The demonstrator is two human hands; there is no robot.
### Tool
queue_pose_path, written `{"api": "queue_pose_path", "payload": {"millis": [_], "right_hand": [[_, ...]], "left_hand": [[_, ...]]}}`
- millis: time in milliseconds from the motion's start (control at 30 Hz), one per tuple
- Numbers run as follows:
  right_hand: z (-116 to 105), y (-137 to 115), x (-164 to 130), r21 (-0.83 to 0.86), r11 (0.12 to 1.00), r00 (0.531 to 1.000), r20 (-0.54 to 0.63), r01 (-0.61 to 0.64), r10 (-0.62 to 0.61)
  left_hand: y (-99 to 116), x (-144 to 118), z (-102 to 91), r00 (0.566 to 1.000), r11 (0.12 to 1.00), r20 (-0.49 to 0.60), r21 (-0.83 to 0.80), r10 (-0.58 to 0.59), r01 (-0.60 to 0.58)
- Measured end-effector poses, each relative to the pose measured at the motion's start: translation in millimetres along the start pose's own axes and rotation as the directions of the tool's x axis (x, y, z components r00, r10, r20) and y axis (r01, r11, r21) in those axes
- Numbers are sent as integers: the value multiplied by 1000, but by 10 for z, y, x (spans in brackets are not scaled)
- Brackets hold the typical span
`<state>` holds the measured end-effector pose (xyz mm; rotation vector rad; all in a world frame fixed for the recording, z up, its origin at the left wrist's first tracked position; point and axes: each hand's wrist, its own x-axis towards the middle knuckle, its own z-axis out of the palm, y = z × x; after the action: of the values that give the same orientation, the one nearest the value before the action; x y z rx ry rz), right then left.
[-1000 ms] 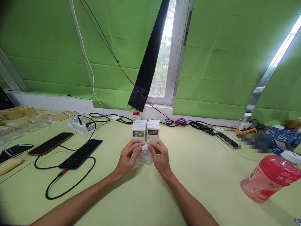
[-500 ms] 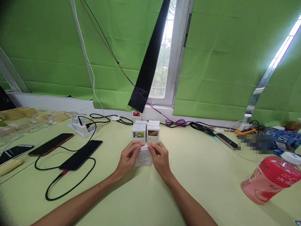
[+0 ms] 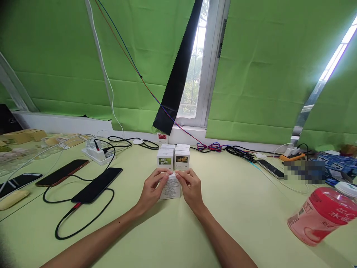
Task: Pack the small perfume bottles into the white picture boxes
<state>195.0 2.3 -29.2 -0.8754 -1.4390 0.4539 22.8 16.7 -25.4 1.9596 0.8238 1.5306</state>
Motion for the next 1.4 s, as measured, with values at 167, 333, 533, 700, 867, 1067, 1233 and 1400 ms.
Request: {"api": "queue_pose_path", "payload": {"millis": [167,333,533,700,867,1067,1233,1400], "right_hand": [[-33,34,16,-60,994,996,15,93,-92],[-76,106,26,-104,979,983,60,178,-173],[-97,165,28,-130,965,971,105,229,-216],[-92,196,10,-143,976,981,127,162,-144],[-102,201,2,-162,986,991,134,45,-24],[-105,145,6,-171,985,988,151,-5,31],[-97,131,-7,-173,978,980,141,-117,142],[-92,124,-21,-175,975,976,149,-134,161]], "left_hand": [[-15,17,-18,998,997,15,50,56,-56],[-60,52,-69,982,974,71,132,174,-183],[-165,94,-126,944,934,141,162,297,-318],[-201,86,-140,927,912,166,189,336,-364],[-177,67,-131,908,880,177,235,380,-414],[-46,22,-123,899,886,219,195,380,-422],[0,-48,-72,904,937,299,79,304,-341],[15,-54,-36,915,956,311,55,257,-287]]}}
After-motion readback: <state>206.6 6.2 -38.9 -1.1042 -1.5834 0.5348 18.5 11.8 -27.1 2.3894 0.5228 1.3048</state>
